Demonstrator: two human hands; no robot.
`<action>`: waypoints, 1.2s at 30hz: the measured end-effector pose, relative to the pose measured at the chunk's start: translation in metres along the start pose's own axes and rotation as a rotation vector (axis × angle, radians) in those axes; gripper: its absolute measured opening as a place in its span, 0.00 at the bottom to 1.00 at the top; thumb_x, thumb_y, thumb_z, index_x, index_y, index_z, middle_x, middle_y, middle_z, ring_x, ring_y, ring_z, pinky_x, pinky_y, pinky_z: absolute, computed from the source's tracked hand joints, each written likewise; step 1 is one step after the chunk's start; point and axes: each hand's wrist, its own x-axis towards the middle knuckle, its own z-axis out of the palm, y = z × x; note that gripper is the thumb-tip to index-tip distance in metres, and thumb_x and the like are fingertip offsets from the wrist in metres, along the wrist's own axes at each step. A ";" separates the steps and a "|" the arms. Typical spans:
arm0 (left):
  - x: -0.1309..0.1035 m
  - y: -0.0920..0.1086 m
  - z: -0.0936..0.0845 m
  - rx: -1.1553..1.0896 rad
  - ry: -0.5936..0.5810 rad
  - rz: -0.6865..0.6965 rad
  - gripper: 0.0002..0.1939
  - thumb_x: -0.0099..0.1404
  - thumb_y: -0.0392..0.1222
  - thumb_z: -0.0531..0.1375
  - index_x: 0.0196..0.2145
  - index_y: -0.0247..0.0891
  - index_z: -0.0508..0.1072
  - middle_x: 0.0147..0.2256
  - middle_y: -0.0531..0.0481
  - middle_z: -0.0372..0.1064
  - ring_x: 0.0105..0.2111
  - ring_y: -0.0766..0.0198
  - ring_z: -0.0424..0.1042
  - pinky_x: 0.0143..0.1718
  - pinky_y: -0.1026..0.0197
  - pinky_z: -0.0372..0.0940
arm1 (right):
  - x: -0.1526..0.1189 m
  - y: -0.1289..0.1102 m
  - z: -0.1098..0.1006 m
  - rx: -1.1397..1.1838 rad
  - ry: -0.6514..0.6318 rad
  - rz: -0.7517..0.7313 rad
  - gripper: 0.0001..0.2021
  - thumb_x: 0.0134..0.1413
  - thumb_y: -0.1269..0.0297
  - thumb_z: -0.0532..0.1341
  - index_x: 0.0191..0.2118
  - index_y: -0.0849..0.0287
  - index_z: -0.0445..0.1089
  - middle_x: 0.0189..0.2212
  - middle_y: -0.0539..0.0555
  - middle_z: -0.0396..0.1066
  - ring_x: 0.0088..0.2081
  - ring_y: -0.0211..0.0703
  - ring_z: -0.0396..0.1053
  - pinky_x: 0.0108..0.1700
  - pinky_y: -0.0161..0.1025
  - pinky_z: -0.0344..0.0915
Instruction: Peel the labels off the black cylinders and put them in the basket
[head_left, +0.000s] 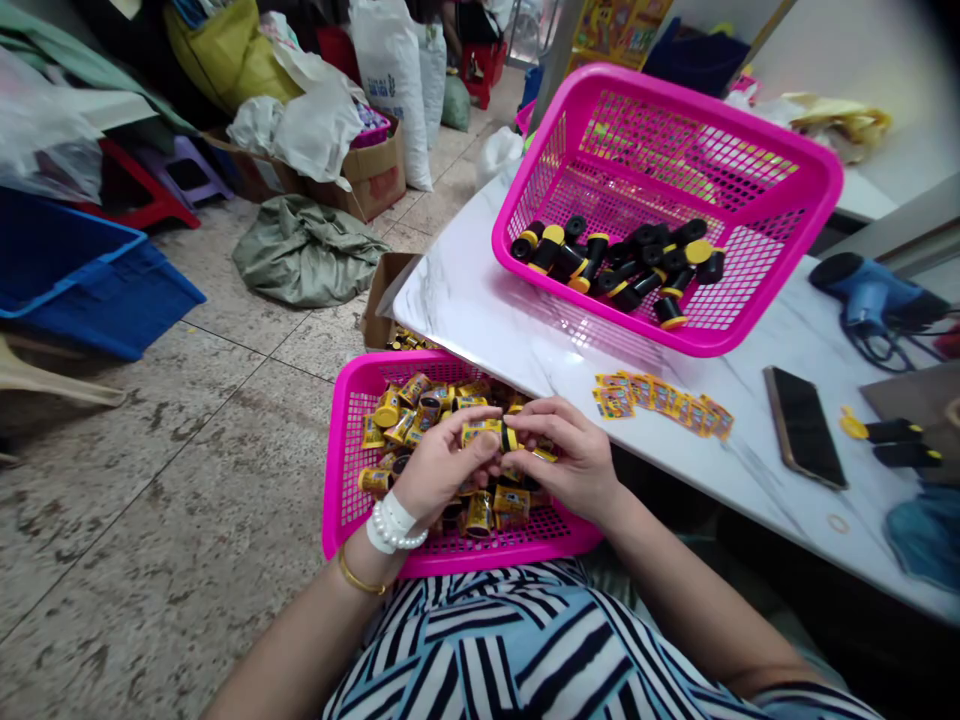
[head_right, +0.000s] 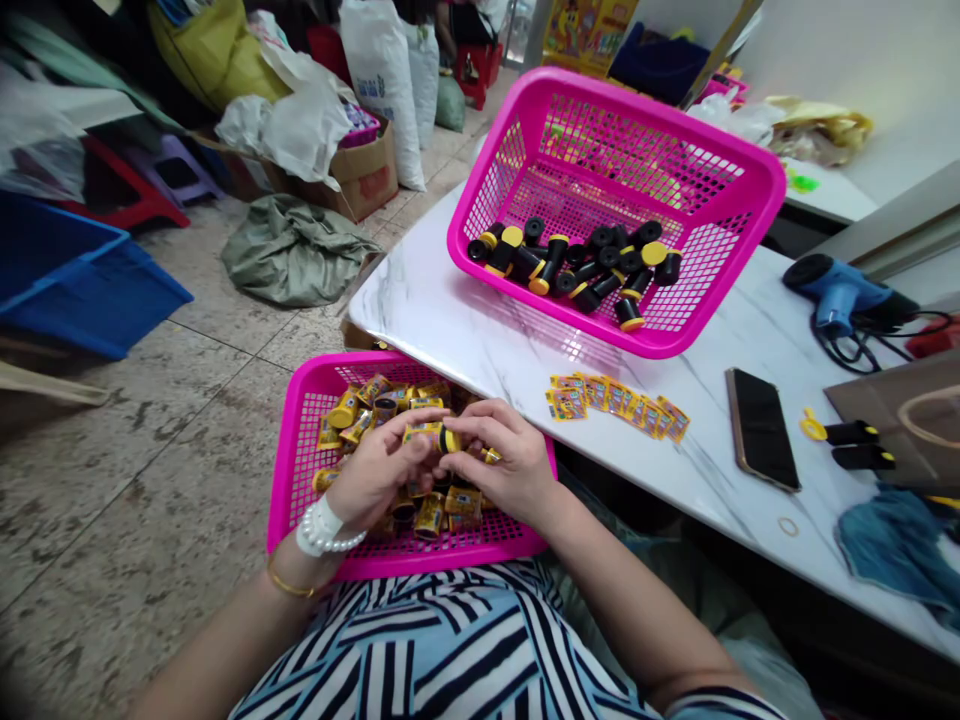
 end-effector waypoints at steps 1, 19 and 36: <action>-0.001 0.001 -0.003 -0.025 0.012 -0.024 0.26 0.55 0.51 0.70 0.48 0.38 0.75 0.27 0.50 0.73 0.22 0.67 0.69 0.22 0.67 0.62 | -0.001 0.001 -0.002 0.000 -0.002 0.001 0.16 0.54 0.64 0.70 0.49 0.50 0.75 0.41 0.55 0.71 0.36 0.41 0.72 0.33 0.39 0.74; 0.001 -0.007 0.001 0.368 0.074 0.270 0.16 0.58 0.45 0.68 0.42 0.37 0.80 0.41 0.44 0.79 0.38 0.58 0.76 0.39 0.61 0.69 | -0.006 0.001 0.004 0.056 0.046 0.101 0.12 0.53 0.65 0.71 0.44 0.54 0.78 0.34 0.53 0.75 0.34 0.41 0.74 0.35 0.38 0.73; -0.002 -0.009 -0.007 0.570 0.033 0.512 0.11 0.65 0.40 0.63 0.46 0.39 0.77 0.44 0.45 0.77 0.45 0.59 0.74 0.49 0.57 0.67 | -0.007 0.009 0.020 0.391 0.096 0.423 0.10 0.47 0.60 0.73 0.36 0.56 0.80 0.31 0.53 0.77 0.31 0.41 0.74 0.35 0.39 0.73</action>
